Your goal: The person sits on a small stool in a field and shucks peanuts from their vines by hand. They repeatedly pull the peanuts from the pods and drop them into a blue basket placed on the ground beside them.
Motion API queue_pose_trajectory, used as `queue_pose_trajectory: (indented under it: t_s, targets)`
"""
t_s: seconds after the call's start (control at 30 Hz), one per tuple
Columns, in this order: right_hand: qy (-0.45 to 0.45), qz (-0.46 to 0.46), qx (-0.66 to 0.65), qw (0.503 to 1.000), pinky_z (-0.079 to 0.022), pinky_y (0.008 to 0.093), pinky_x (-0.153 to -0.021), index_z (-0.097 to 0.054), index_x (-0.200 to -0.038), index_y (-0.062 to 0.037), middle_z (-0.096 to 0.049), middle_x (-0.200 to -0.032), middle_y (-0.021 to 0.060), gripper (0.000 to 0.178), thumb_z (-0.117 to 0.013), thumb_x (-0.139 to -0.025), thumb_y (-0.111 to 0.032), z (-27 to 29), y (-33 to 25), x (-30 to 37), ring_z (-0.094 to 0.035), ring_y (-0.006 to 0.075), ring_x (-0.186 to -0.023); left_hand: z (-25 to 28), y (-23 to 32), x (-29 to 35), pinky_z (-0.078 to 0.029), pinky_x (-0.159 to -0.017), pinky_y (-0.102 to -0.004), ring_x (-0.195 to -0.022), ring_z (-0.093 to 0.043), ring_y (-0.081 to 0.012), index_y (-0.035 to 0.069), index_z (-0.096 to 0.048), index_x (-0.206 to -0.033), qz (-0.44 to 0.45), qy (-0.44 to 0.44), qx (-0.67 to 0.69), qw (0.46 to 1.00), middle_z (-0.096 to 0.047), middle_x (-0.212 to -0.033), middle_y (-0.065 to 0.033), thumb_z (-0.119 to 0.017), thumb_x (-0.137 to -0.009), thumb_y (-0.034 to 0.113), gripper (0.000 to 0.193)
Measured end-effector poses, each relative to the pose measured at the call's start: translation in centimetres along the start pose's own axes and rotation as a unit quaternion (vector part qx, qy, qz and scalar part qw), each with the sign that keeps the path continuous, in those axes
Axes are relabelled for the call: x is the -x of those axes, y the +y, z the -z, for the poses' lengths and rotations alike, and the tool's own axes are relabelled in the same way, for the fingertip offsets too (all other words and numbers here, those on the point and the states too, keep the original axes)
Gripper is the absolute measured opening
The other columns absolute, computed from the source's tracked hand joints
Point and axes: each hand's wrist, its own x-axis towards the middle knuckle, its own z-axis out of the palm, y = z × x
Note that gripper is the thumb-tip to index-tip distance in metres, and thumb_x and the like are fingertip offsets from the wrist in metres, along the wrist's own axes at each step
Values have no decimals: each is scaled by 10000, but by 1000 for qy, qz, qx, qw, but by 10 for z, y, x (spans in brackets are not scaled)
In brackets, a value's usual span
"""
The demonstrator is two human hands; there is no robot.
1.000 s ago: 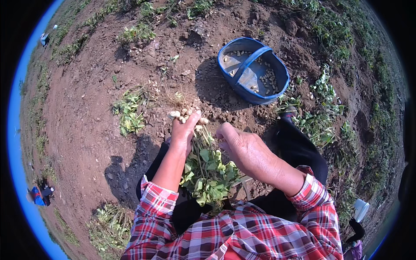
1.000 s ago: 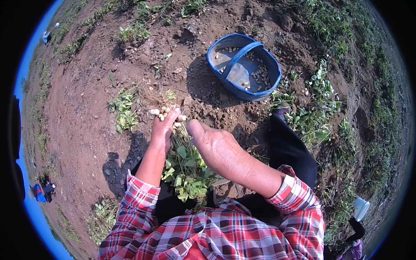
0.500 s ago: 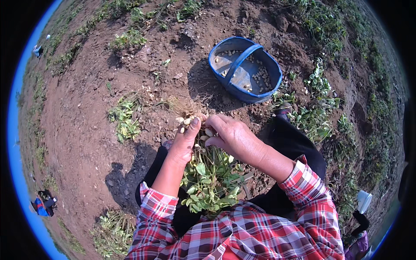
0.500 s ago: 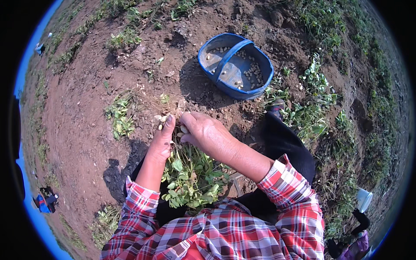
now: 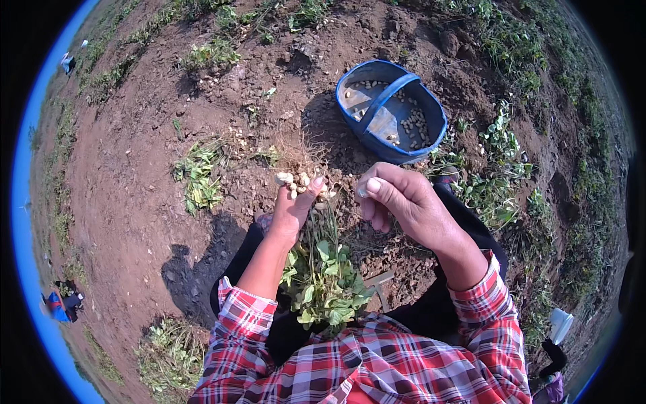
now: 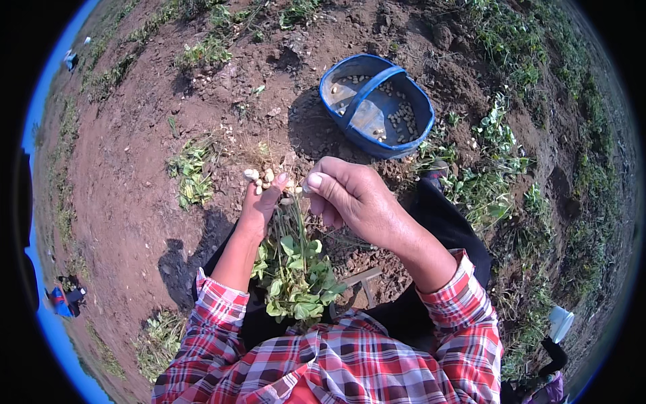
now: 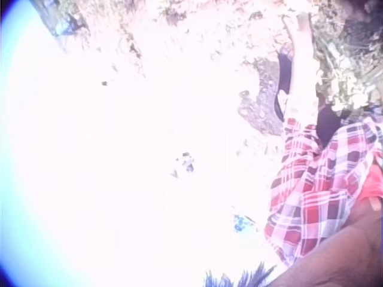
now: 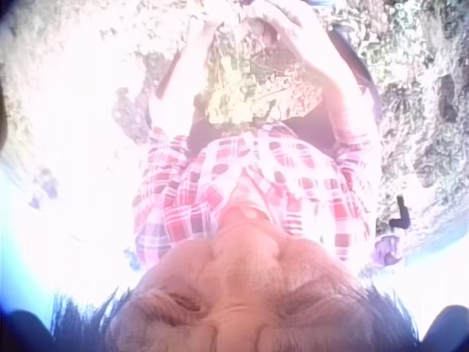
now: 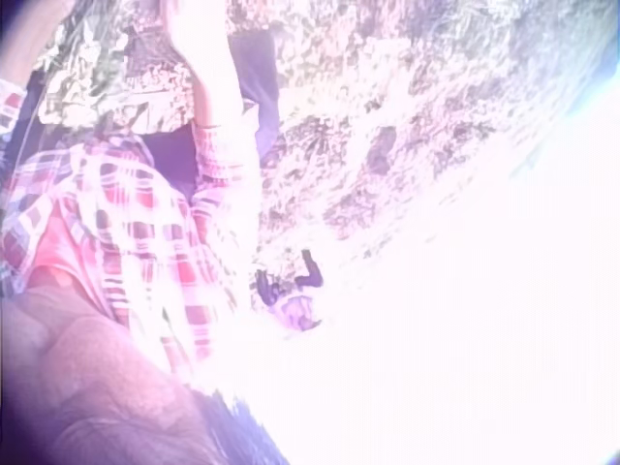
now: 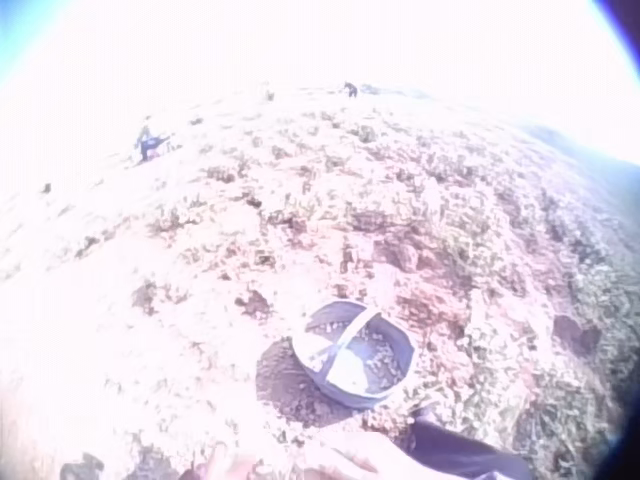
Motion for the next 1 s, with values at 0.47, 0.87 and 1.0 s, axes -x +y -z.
queue_pose_trajectory:
  t_s: [0.47, 0.87, 1.0]
  targets:
    - [23, 162, 333, 929, -492, 405, -746, -568, -992, -22, -567, -892, 146, 252, -691, -777, -66, -13, 56, -30, -590, 330, -873, 10, -12, 4, -454, -884, -308, -1007, -562, -147, 20, -580, -1164, 28, -157, 82, 984, -617, -1089, -47, -762, -772, 473, 625]
    - [-16, -12, -218, 976, -316, 222, -523, -569, -869, -36, -488, -742, -20, 246, -496, -952, -255, 9, 36, -30, -385, 57, -590, 10, 9, 14, -491, -748, -269, -845, -613, -117, 34, -651, -1050, 61, -175, 29, 982, -656, -912, -9, -716, -770, 205, 335]
    - [234, 126, 278, 923, -452, 305, -635, -592, -943, -22, -579, -840, 81, 203, -580, -910, -221, 52, 8, -34, -552, 177, -727, 15, 15, 17, -496, -790, -289, -899, -626, -128, 53, -647, -1083, 67, -179, 57, 980, -676, -1002, -60, -708, -809, 203, 318]
